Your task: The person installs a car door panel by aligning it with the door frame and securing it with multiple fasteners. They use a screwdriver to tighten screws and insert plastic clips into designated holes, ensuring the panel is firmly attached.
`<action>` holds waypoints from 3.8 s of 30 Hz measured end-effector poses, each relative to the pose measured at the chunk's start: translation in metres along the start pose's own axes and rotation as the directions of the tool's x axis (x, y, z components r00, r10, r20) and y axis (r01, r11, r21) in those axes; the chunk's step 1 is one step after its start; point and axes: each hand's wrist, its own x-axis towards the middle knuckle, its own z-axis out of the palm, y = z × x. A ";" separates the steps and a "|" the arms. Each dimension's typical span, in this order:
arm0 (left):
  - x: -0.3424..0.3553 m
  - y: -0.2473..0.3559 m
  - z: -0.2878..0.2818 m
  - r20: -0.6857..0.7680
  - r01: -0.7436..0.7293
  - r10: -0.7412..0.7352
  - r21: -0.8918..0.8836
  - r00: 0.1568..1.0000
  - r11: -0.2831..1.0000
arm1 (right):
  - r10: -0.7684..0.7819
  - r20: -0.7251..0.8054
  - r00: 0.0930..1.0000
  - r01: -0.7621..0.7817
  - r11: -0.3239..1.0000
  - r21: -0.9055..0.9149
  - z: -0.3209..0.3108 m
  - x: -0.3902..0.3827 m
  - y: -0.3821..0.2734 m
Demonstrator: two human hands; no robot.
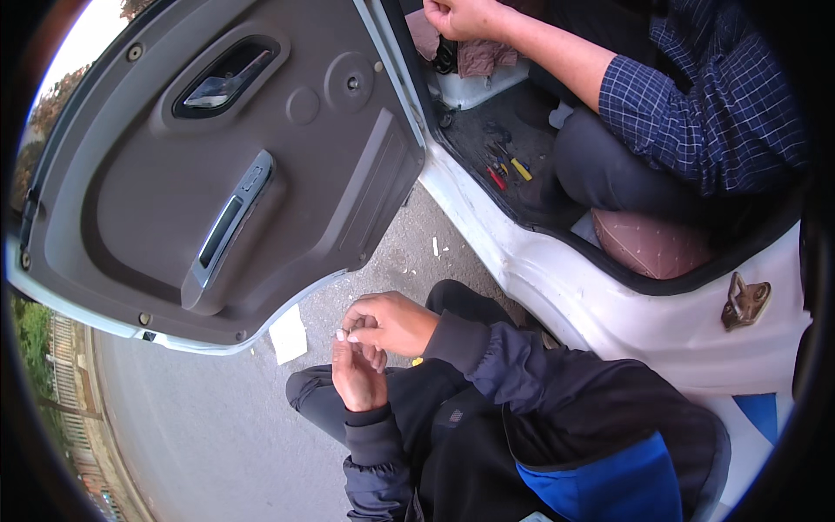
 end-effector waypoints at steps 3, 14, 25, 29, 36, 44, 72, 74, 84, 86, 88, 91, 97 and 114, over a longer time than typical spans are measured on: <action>-0.006 -0.002 -0.003 -0.028 -0.082 0.086 0.122 0.996 0.989 | 0.002 -0.033 0.999 -0.004 0.999 -0.047 0.005 -0.008 0.004; -0.041 -0.012 -0.042 -0.160 -0.145 0.204 0.319 0.966 0.937 | 0.135 0.249 0.959 -0.181 0.969 0.170 0.030 -0.033 0.025; -0.046 0.000 -0.045 -0.002 -0.367 0.386 0.306 0.922 0.878 | 0.095 0.274 0.957 -0.211 0.876 0.433 0.039 -0.031 0.021; -0.050 0.013 -0.043 0.019 -0.357 0.369 0.303 0.929 0.884 | 0.095 0.318 0.943 -0.234 0.870 0.434 0.039 -0.025 0.013; -0.041 0.012 -0.040 0.032 -0.347 0.352 0.278 0.935 0.896 | 0.106 0.283 0.953 -0.239 0.838 0.491 0.036 -0.023 0.023; -0.043 0.006 -0.044 0.017 -0.288 0.296 0.286 0.955 0.914 | 0.107 0.282 0.954 -0.237 0.844 0.482 0.033 -0.027 0.016; 0.050 0.256 -0.174 0.030 -0.207 0.667 0.960 0.745 0.188 | 0.004 -0.140 0.990 0.068 0.857 0.511 0.148 0.080 0.048; 0.040 0.254 -0.171 0.053 -0.204 0.678 0.968 0.733 0.144 | -0.019 -0.128 0.992 0.088 0.826 0.556 0.170 0.096 0.055; 0.022 0.226 -0.160 0.116 -0.361 0.741 0.916 0.661 0.178 | 0.007 -0.232 0.973 0.124 0.827 0.548 0.191 0.091 0.065; 0.018 0.224 -0.158 0.126 -0.367 0.740 0.914 0.661 0.172 | 0.004 -0.212 0.977 0.122 0.807 0.577 0.189 0.088 0.064; 0.016 0.221 -0.157 0.130 -0.379 0.744 0.909 0.656 0.176 | 0.008 -0.211 0.977 0.116 0.814 0.570 0.188 0.086 0.062; 0.015 0.218 -0.156 0.121 -0.388 0.745 0.901 0.656 0.196 | 0.021 -0.222 0.975 0.109 0.825 0.554 0.187 0.082 0.058; 0.008 0.213 -0.151 0.118 -0.402 0.759 0.894 0.640 0.200 | 0.093 -0.246 0.965 0.080 0.788 0.610 0.188 0.075 0.051; 0.009 0.211 -0.149 0.124 -0.457 0.762 0.856 0.636 0.242 | 0.152 -0.146 0.978 -0.050 0.840 0.540 0.176 0.082 0.056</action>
